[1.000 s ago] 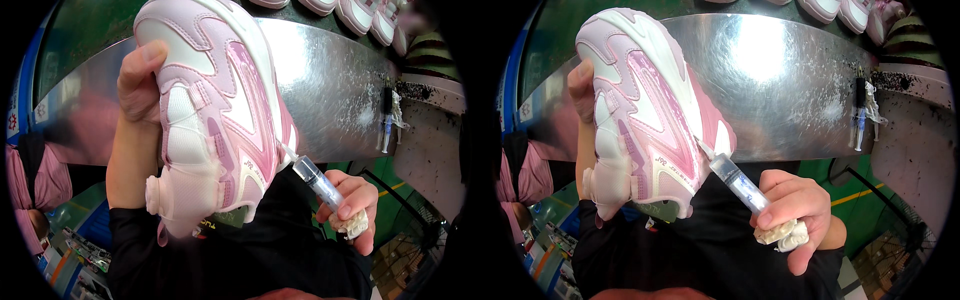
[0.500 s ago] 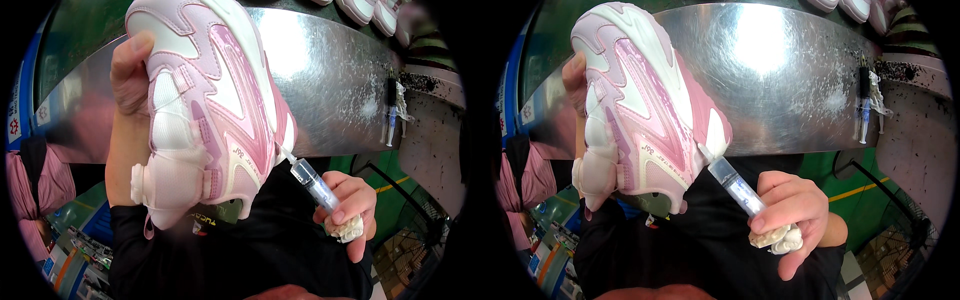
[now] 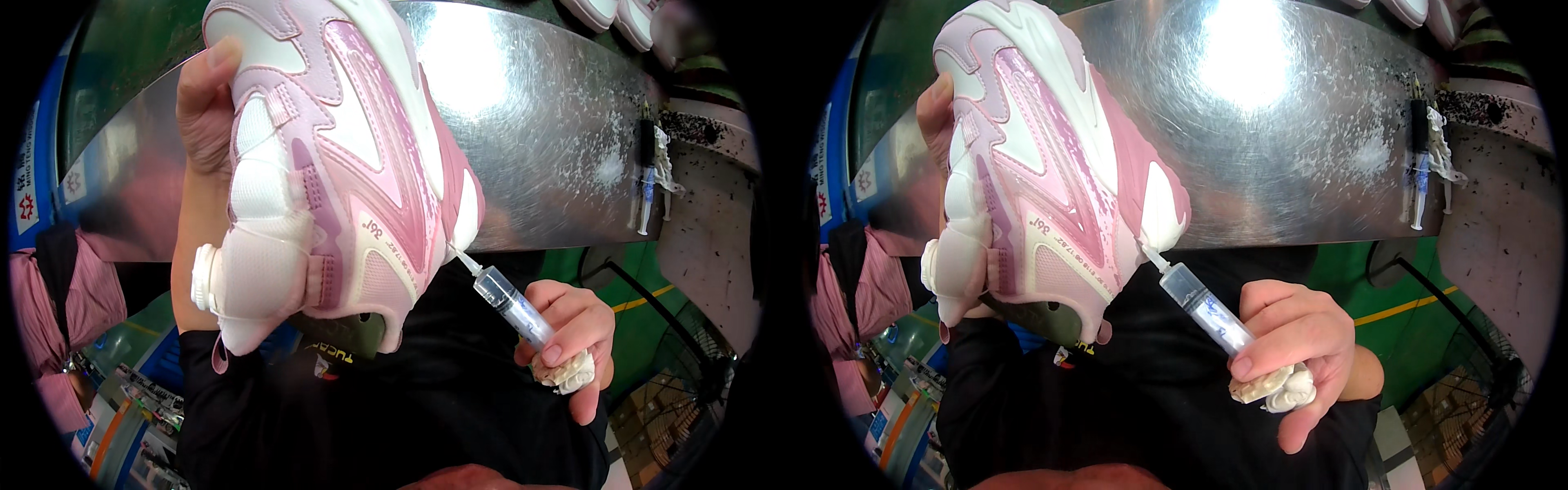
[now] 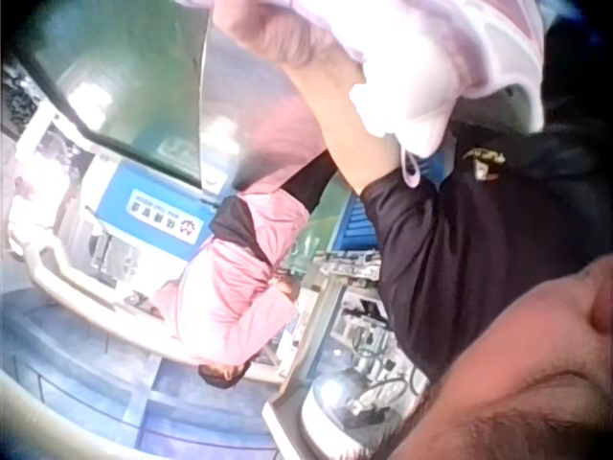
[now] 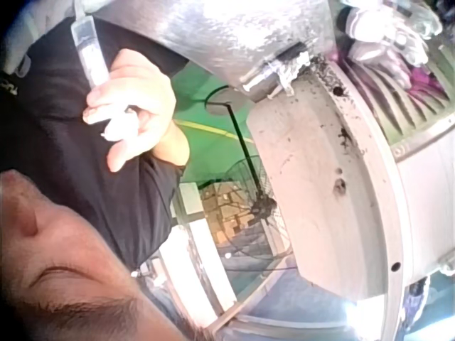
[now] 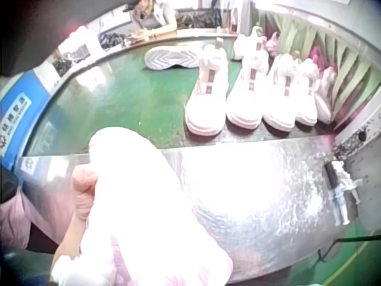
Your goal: The person injects a clear liquid into the sole of pink and white sneakers using a syringe. They handle each shoe one at a time, insert the needle into the sole, and then place the shoe back on the conveyor belt.
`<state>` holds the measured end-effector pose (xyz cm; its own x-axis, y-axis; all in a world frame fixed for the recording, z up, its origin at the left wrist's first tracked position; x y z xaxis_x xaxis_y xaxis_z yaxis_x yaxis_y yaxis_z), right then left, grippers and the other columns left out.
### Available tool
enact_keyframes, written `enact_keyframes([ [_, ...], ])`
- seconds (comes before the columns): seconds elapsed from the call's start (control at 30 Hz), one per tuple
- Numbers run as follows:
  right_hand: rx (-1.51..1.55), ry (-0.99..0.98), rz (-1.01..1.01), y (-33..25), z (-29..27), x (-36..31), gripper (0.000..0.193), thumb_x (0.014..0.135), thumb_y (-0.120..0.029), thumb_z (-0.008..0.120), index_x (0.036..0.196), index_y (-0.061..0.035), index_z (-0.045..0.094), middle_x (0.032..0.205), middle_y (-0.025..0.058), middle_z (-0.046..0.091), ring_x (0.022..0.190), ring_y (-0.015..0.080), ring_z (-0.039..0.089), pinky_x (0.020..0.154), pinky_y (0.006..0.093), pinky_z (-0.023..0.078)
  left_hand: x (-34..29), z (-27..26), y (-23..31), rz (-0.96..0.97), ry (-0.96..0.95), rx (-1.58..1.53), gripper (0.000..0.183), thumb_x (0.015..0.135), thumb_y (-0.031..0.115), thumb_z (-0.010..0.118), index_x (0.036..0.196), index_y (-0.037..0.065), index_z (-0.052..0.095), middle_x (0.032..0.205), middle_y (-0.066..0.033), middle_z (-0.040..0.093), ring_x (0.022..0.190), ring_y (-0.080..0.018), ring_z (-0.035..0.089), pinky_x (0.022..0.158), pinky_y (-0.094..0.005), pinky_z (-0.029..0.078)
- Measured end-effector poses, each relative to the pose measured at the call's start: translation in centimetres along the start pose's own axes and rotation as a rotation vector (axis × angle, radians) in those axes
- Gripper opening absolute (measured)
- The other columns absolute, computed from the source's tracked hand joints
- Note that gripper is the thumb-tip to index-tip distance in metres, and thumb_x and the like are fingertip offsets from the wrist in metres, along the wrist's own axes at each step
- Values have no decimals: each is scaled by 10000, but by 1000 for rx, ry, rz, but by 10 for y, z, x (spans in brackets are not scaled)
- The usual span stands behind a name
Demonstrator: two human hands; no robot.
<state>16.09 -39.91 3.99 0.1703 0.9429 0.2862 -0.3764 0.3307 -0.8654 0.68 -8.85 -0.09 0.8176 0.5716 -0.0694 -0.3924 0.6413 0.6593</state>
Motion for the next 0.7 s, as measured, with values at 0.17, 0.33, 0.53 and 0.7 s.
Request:
enact_keyframes([
  [0.17, 3, -2, 4, 1, -1, 0, 647, 658, -529, 781, 995, 8, 649, 725, 52, 674, 539, 149, 460, 503, 270, 306, -3, 4, -2, -26, 128, -58, 276, 778, 193, 577, 916, -46, 589, 908, -139, 642, 829, -223, 636, 818, -384, 531],
  [0.33, -4, -6, 0, 1, -2, 0, 649, 662, -536, 775, 993, 8, 649, 723, 52, 675, 536, 149, 462, 502, 269, 309, -2, 4, -2, -16, 94, -45, 303, 777, 210, 583, 943, -43, 583, 926, -138, 642, 854, -229, 634, 835, -379, 525],
  [0.53, -5, 6, -22, 3, -4, -1, 649, 663, -540, 772, 988, 8, 648, 723, 55, 674, 539, 150, 469, 502, 266, 311, -3, 8, -4, -57, 144, -104, 316, 779, 229, 590, 950, -37, 585, 936, -135, 645, 867, -224, 636, 840, -376, 524],
  [0.7, -3, 0, -4, 2, -2, -2, 647, 663, -548, 769, 982, 2, 651, 723, 65, 668, 542, 157, 465, 502, 268, 315, -3, 5, -5, -39, 187, -102, 311, 779, 229, 595, 945, -34, 586, 928, -130, 649, 843, -217, 642, 824, -371, 535],
])
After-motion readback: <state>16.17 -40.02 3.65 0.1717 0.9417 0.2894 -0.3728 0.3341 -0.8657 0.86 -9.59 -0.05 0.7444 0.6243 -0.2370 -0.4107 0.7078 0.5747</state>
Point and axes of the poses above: each hand's wrist, its own x-axis towards the middle knuckle, its own z-axis out of the palm, y = z × x, the point moved 1 cm from there along x, towards the middle knuckle
